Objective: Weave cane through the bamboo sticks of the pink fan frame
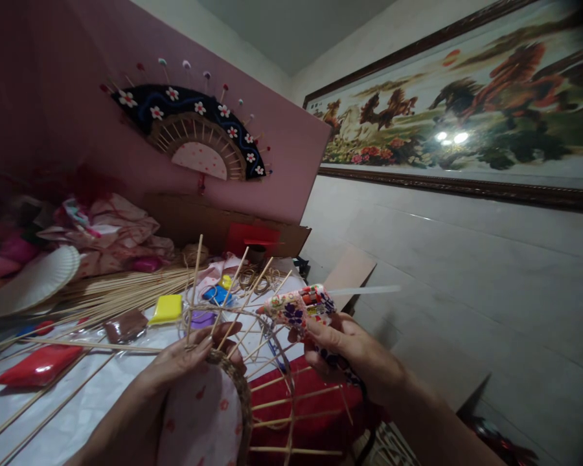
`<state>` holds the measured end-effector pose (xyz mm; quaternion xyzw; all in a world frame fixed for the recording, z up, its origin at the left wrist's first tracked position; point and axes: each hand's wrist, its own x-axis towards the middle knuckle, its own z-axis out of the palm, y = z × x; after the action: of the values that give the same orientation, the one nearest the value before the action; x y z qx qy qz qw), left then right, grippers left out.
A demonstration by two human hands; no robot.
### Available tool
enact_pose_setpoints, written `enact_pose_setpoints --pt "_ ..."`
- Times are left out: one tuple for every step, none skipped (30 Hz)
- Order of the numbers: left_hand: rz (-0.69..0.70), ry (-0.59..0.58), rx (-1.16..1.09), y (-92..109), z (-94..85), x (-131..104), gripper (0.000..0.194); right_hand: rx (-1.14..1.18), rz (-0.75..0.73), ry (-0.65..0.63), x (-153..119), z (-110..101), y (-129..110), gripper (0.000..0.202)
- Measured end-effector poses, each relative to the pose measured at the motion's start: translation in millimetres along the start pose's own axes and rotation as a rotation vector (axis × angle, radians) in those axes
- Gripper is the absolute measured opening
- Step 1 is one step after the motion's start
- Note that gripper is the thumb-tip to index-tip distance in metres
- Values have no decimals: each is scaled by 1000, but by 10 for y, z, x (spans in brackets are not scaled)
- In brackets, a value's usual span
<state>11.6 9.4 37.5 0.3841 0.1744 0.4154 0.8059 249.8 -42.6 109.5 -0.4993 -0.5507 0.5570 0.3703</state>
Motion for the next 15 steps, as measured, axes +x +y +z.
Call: enact_pose_setpoints --pt "14 8 30 1 14 -4 23 -2 1 3 -4 8 -3 46" --pt "31 15 54 1 27 -8 23 -2 2 8 -7 15 -5 46" --pt "47 18 72 0 38 -11 23 -2 0 16 -9 22 -6 47" --pt "58 21 77 -2 47 -12 23 -4 -2 25 -11 28 -6 46" --pt "67 23 78 -6 52 -13 22 -8 -6 35 -13 34 -5 46" --pt "71 30 78 -10 56 -13 22 -15 -13 45 -16 40 -4 46" --pt "71 40 77 -15 58 -14 22 -25 -22 55 -19 47 -3 45" --pt "70 50 74 -20 61 -16 22 -37 -29 62 -24 55 -2 45" --pt "65 57 71 -23 66 -19 22 -48 -32 65 -29 62 -2 45" --pt "62 60 66 -27 73 -23 22 -60 -34 67 -35 69 -3 46" --pt "63 62 61 -29 82 -29 22 -77 -38 70 -41 76 -3 46" --pt "68 63 54 -31 92 -35 22 -102 -43 74 -47 80 -3 47" --pt "75 65 47 -32 102 -41 22 -131 -51 71 -53 82 -1 48" --pt "75 71 43 -32 111 -46 22 -158 -60 63 -59 82 3 48" --pt "74 78 39 -32 117 -49 22 -180 -71 52 -64 78 10 47"
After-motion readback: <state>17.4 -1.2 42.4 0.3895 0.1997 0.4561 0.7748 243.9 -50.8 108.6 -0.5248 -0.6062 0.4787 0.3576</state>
